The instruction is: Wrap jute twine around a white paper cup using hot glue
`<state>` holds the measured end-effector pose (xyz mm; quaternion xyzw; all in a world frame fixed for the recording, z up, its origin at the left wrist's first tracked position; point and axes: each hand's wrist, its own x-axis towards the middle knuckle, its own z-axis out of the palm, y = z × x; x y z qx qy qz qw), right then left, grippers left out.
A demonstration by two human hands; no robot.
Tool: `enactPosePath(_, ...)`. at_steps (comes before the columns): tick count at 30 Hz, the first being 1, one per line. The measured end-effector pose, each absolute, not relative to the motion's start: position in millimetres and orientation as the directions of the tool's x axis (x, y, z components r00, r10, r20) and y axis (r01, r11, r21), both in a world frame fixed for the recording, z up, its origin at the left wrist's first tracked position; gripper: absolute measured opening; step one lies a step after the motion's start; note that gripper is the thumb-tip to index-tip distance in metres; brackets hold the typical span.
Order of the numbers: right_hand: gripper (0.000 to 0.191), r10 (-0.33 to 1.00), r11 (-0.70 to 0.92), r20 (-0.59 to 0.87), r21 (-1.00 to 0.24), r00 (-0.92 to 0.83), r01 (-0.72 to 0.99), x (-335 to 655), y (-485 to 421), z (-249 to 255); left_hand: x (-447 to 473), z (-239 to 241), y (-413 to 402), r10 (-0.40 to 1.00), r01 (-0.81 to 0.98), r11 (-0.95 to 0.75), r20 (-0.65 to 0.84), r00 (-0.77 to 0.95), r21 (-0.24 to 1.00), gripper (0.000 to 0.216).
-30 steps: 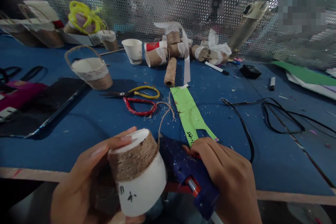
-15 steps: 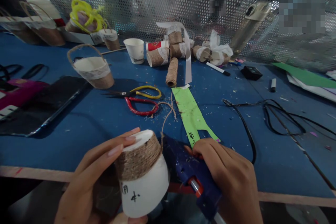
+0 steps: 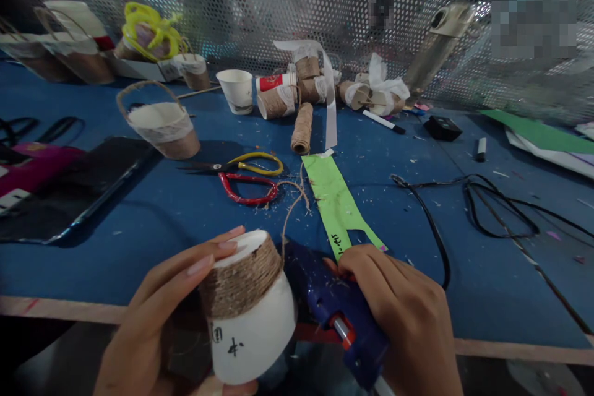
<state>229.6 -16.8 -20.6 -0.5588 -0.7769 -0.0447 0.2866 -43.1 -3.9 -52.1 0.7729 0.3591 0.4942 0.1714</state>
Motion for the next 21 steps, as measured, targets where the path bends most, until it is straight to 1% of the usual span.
enactPosePath(4,0.012,0.836,0.379,0.509,-0.267,-0.204,0.886,229.0,-16.8,-21.2,-45.0,-50.9,-3.4,0.725,0.365,-0.686,0.637,0.263,0.63,0.089)
enactPosePath(11,0.016,0.848,0.365,0.493,-0.278,-0.194,0.888,228.0,-17.9,-20.3,-39.8,-49.1,-3.9,0.734,0.365,-0.676,0.626,0.263,0.64,0.082)
enactPosePath(17,0.012,0.843,0.38,0.492,-0.257,-0.218,0.889,229.8,-17.5,-20.3,-43.0,-48.2,-3.9,0.732,0.341,-0.68,0.63,0.259,0.649,0.086)
enactPosePath(21,0.006,0.829,0.412,0.49,-0.209,-0.27,0.887,234.8,-15.6,-18.9,-43.7,-49.0,-3.6,0.724,0.316,-0.69,0.634,0.272,0.651,0.088)
